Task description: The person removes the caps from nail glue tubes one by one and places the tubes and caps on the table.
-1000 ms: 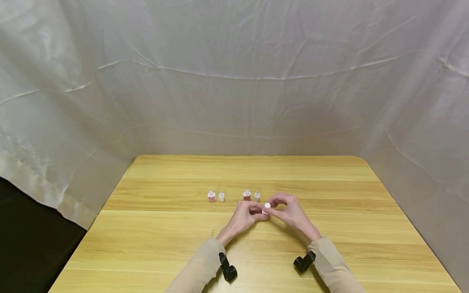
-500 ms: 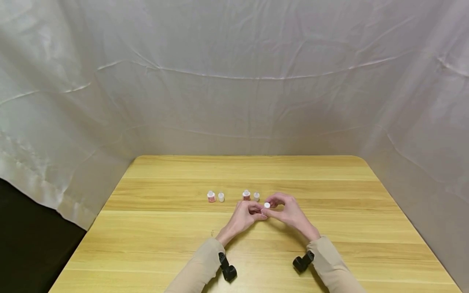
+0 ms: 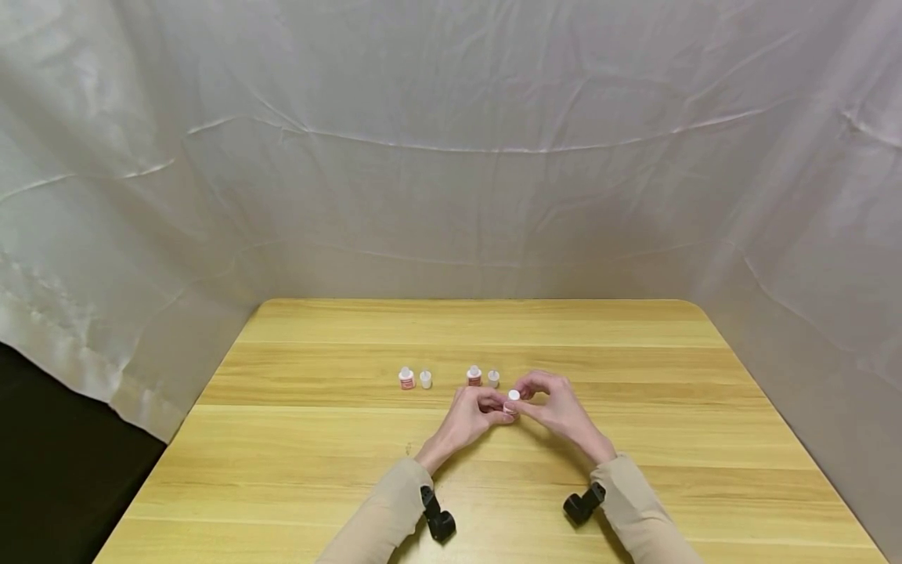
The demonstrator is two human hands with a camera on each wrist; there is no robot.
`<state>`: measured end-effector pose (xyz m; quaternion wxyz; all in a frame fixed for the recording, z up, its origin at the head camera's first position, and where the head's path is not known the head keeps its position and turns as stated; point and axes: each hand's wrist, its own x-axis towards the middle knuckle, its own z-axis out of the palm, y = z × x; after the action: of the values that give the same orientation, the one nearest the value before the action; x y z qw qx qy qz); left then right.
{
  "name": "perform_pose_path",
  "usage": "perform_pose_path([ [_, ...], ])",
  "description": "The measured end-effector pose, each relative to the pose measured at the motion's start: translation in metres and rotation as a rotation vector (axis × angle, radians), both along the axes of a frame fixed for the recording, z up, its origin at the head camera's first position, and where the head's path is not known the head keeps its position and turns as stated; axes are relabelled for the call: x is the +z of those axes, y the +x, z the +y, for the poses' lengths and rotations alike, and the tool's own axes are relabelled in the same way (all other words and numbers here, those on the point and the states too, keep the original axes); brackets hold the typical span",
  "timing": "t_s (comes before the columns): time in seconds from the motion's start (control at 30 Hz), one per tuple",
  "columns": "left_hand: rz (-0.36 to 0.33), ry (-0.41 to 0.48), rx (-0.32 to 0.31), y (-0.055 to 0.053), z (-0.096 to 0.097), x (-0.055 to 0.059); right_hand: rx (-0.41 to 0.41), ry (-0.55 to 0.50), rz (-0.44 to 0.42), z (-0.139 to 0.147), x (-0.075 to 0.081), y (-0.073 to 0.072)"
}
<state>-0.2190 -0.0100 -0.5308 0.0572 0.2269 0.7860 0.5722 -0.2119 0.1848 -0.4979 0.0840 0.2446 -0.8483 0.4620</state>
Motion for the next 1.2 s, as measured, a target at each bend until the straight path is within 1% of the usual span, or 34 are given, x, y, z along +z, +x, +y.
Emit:
perform_pose_path([
  [0.1, -0.002, 0.005, 0.002, 0.0001, 0.0001, 0.0000, 0.021, -0.009, -0.004, 0.0015, -0.0002, 0.0002],
  [0.2, -0.002, -0.001, 0.004, 0.0003, 0.0001, 0.0000, 0.044, -0.018, 0.013, 0.0025, -0.0014, 0.0000],
  [0.33, -0.002, -0.010, 0.003, 0.0003, 0.0000, -0.0001, 0.057, -0.027, 0.015, 0.0022, -0.0021, 0.0003],
  [0.47, 0.004, -0.021, 0.001, 0.0000, -0.0003, -0.0004, 0.032, -0.006, -0.011, 0.0012, -0.0011, 0.0007],
  [0.6, 0.010, -0.014, 0.001, -0.0002, -0.0005, -0.0008, -0.002, 0.022, -0.024, 0.0001, -0.0015, 0.0005],
  [0.73, 0.014, 0.001, -0.002, 0.0002, -0.0004, -0.0005, -0.017, 0.016, 0.007, -0.0010, -0.0038, -0.0011],
  [0.93, 0.001, 0.014, -0.006, 0.0002, -0.0004, -0.0002, -0.012, -0.015, 0.046, -0.0014, -0.0052, -0.0023],
  [1.0, 0.001, 0.011, -0.008, 0.0000, -0.0003, -0.0003, -0.008, -0.025, 0.033, -0.0017, -0.0039, -0.0011],
  [1.03, 0.001, 0.007, -0.009, -0.0002, -0.0004, -0.0003, -0.004, -0.027, 0.020, -0.0030, 0.0005, 0.0014],
  [1.2, 0.011, -0.031, -0.004, -0.0002, -0.0008, 0.0007, 0.022, -0.032, -0.020, -0.0022, 0.0035, 0.0039],
])
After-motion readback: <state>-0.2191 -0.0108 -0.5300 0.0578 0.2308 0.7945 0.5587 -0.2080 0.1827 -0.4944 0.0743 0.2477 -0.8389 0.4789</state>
